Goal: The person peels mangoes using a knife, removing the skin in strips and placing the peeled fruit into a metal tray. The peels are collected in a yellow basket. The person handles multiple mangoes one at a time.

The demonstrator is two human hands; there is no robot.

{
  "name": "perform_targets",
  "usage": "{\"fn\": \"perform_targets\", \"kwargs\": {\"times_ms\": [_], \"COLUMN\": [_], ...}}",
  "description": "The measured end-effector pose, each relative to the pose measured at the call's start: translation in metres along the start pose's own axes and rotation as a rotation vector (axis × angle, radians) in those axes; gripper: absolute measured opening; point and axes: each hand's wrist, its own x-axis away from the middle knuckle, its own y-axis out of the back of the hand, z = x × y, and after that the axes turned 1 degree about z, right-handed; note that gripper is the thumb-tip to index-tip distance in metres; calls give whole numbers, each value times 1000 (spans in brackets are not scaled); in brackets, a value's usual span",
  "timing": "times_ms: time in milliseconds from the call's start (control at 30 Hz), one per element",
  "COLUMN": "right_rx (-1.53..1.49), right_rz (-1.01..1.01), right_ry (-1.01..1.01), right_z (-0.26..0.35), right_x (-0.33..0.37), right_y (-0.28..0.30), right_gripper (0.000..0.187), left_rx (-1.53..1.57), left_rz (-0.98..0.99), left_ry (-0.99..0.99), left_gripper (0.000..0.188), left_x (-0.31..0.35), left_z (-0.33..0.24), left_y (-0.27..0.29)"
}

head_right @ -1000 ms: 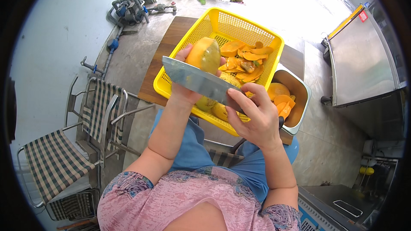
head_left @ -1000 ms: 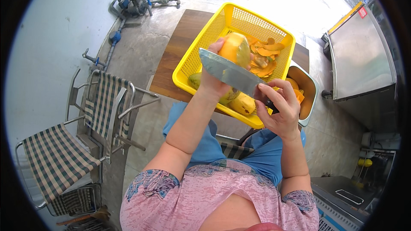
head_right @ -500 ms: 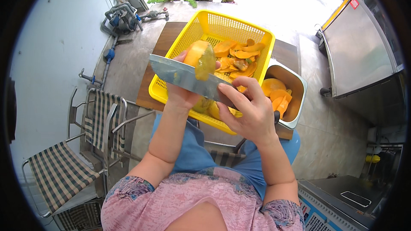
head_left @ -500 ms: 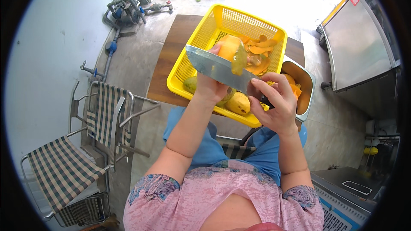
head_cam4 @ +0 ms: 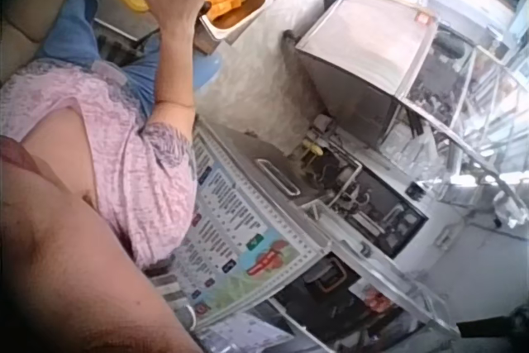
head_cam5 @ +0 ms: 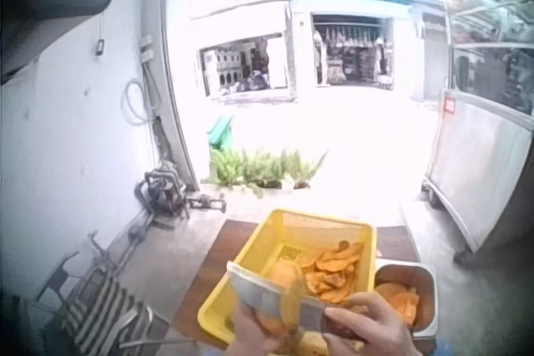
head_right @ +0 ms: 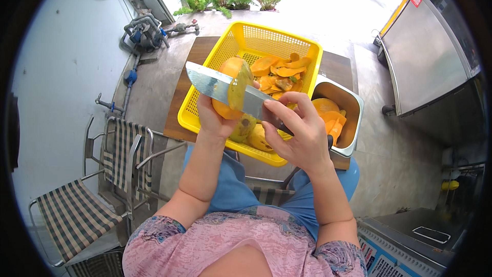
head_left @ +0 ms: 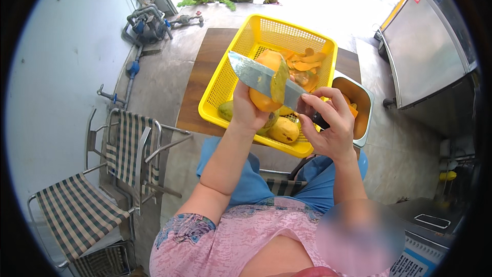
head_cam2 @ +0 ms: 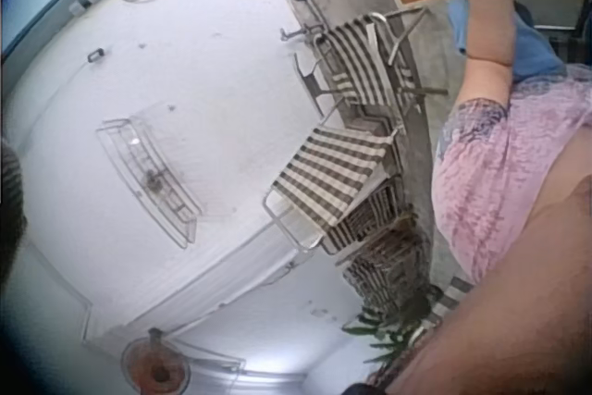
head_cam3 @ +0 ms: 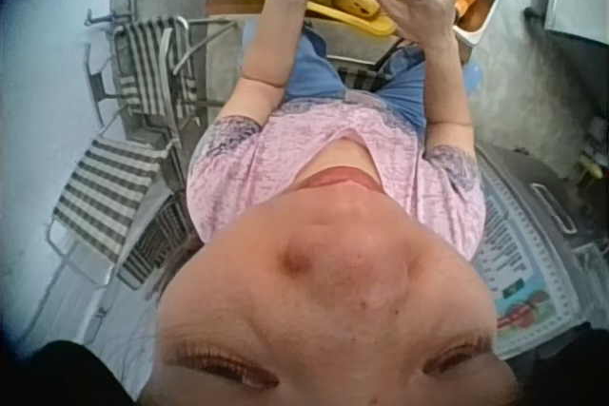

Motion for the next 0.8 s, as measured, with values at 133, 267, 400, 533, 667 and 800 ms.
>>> {"fn": "perform_targets", "kwargs": {"times_ms": [133, 267, 400, 533, 667, 800], "right_rx": [-19, -45, -56, -51, -116, -147], "right_rz": [13, 14, 24, 20, 11, 51], "right_ry": [-8, -11, 0, -28, -12, -29], "right_z": [1, 1, 3, 1, -3, -8], "right_x": [-1, -1, -7, -2, -10, -6], "right_y": [3, 6, 8, 13, 15, 21], "right_gripper": [36, 35, 35, 34, 33, 31], "left_rx": [127, 77, 57, 68, 54, 58], "left_rz": [73, 123, 43, 107, 174, 170], "left_ry": [-12, -28, -32, 7, 64, 49], "left_gripper": [65, 67, 69, 70, 72, 73], "left_x": [1, -1, 0, -1, 2, 1], "left_z": [-2, -1, 2, -2, 3, -3], "left_y": [1, 6, 1, -1, -4, -7]}}
